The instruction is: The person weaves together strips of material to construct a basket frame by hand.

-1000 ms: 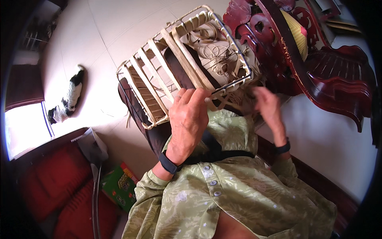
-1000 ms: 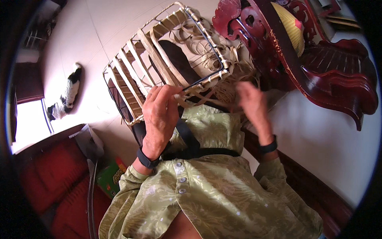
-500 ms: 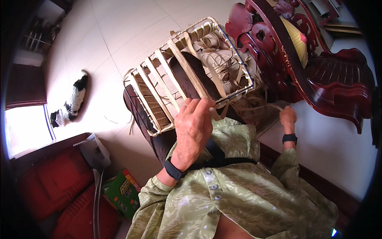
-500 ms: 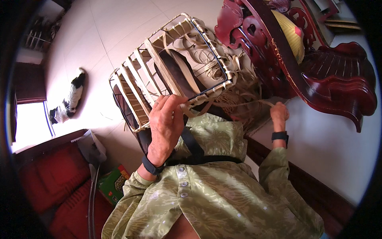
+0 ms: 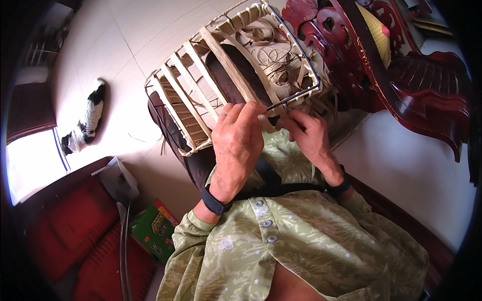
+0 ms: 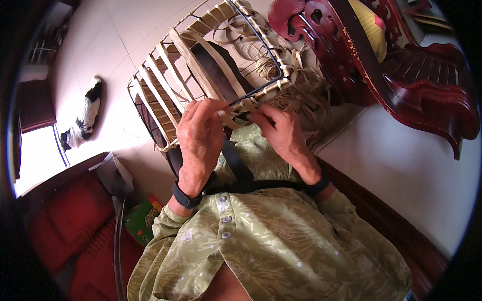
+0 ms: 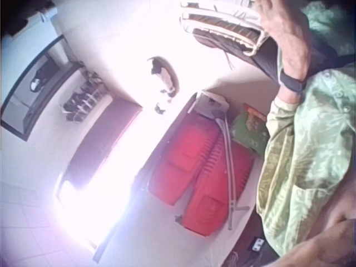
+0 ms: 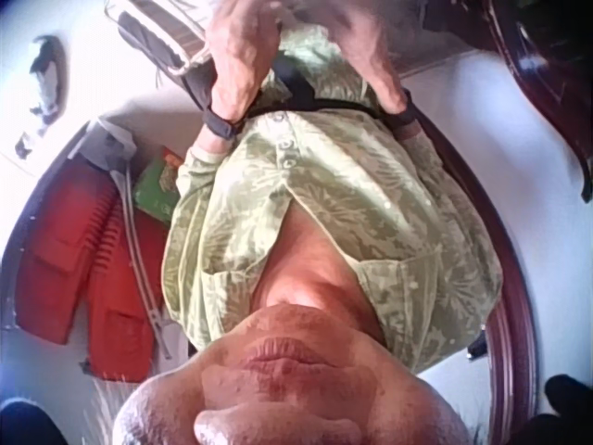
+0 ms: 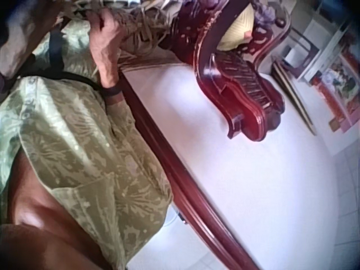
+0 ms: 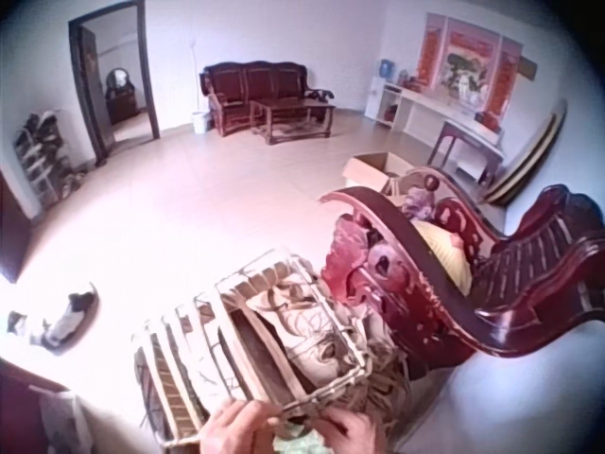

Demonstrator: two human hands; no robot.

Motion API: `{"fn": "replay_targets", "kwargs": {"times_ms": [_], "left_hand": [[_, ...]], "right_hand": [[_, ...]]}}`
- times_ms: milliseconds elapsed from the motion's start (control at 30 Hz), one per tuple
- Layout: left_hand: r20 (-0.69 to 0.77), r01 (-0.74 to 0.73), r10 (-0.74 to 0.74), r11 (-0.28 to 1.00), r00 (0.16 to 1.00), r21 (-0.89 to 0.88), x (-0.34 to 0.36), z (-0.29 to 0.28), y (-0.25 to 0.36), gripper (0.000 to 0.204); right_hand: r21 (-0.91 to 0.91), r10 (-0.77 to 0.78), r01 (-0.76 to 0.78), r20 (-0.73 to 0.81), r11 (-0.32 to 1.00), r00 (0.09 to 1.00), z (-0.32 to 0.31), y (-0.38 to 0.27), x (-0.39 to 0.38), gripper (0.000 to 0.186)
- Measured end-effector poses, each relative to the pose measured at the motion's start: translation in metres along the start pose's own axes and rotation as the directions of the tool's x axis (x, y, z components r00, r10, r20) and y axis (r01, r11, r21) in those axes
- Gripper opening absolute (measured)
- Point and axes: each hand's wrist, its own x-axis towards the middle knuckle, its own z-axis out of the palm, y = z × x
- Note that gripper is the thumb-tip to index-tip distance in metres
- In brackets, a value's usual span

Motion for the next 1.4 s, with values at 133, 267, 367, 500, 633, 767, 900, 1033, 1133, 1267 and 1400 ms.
{"fn": "replay_targets", "kwargs": {"times_ms": [133,267,367,500,633,767,900,1033,1133,1267,1400], "left_hand": [[-0.021,-0.013,0.014,1.0,1.0,0.028,-0.004,0.0,-0.001,0.024],[-0.001,-0.023,0.023,1.0,1.0,-0.002,-0.002,0.003,-0.003,0.025],[-0.001,-0.029,0.029,0.999,1.0,-0.028,0.0,0.0,0.0,0.026],[0.002,-0.016,0.016,1.0,1.0,0.012,0.0,0.002,-0.002,0.026],[0.016,-0.019,0.019,1.0,1.0,0.007,0.0,0.001,-0.001,0.025],[0.009,-0.005,0.005,0.999,1.0,0.041,0.0,-0.001,0.0,0.024],[0.032,-0.008,0.008,1.0,0.999,-0.016,-0.001,0.001,0.001,0.024],[0.012,-0.021,0.021,1.0,1.0,0.015,-0.002,-0.001,-0.001,0.024],[0.019,0.007,-0.008,0.999,1.0,0.041,0.002,-0.002,0.0,0.025],[0.03,-0.034,0.034,0.999,0.999,-0.01,-0.006,0.001,-0.008,0.026],[-0.028,0.119,-0.125,0.98,0.992,-0.158,-0.007,-0.001,-0.005,0.04]], "right_hand": [[-0.364,0.025,-0.214,-0.46,0.906,0.887,-0.077,0.083,0.01,0.013],[-0.536,0.455,-0.757,-0.605,0.374,0.654,-0.187,0.187,0.011,0.022],[-0.566,0.456,-0.594,-0.382,0.572,0.804,-0.165,0.147,0.015,0.024],[-0.134,0.416,-0.404,0.085,0.905,0.905,-0.053,0.008,0.008,0.029],[-0.046,-0.077,0.08,0.067,0.996,0.995,-0.005,-0.011,-0.002,0.017],[-0.345,0.069,-0.175,-0.298,0.922,0.952,-0.054,0.05,0.006,0.013],[-0.419,0.602,-0.83,-0.573,0.368,0.557,-0.176,0.168,0.019,0.028],[-0.485,0.037,-0.27,-0.437,0.832,0.899,-0.124,0.075,0.016,0.029],[-0.069,-0.081,0.083,0.031,0.994,0.996,-0.041,-0.024,-0.009,0.028],[-0.166,-0.504,0.503,0.038,0.848,0.863,0.01,-0.048,-0.021,0.029],[-0.093,-0.623,0.653,0.226,0.751,0.749,-0.001,-0.067,-0.017,0.016]]}}
